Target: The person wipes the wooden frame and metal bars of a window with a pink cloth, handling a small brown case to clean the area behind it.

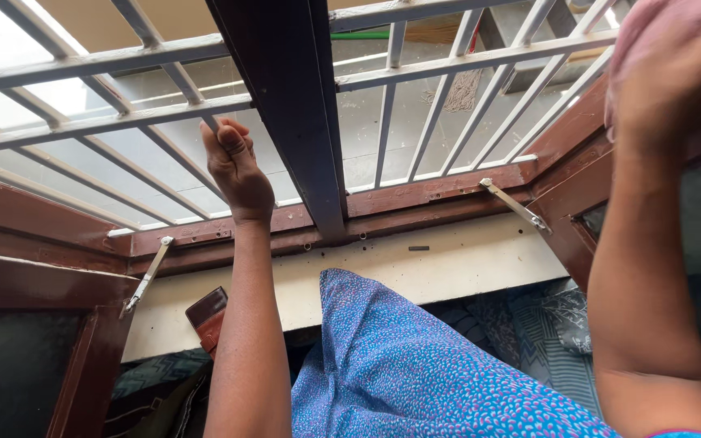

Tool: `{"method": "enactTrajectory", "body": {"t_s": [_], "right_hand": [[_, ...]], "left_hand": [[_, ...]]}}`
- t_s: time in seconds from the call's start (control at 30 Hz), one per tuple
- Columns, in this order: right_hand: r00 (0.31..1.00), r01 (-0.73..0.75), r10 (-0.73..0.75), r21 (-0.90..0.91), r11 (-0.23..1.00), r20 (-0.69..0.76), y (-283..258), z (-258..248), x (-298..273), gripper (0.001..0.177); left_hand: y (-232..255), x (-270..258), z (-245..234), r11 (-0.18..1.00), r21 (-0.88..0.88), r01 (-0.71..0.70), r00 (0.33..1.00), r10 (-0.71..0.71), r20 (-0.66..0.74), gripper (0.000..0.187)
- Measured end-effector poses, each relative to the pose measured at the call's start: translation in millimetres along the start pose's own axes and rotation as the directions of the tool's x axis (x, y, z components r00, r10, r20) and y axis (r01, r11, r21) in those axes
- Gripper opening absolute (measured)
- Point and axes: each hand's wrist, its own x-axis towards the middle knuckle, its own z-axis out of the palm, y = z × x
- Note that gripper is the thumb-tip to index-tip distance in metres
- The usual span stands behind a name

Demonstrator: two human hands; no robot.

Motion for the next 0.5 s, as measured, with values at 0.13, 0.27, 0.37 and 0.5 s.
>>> {"method": "enactTrajectory", "body": {"t_s": [0.13, 0.27, 0.37, 0.5], "right_hand": [[0.935, 0.353, -0.353, -0.078, 0.932, 0.008, -28, -12, -25, 0.04], [0.925, 0.368, -0.364, -0.013, 0.93, 0.104, -42, -15, -48, 0.053], [0.938, 0.328, -0.325, -0.005, 0.945, 0.119, -37, -10, -48, 0.061], [0.982, 0.137, -0.165, 0.256, 0.957, 0.091, -51, 16, -59, 0.071]], "left_hand": [[0, 0, 1, 1.0, 0.009, 0.005, 1.0, -0.005, -0.001, 0.039], [2, 1, 2, 0.999, 0.013, -0.035, 0.999, 0.035, 0.001, 0.039], [2, 1, 0, 0.999, 0.04, -0.027, 1.0, 0.028, -0.011, 0.04], [4, -1, 2, 1.0, -0.023, -0.006, 1.0, 0.006, -0.007, 0.038]]}}
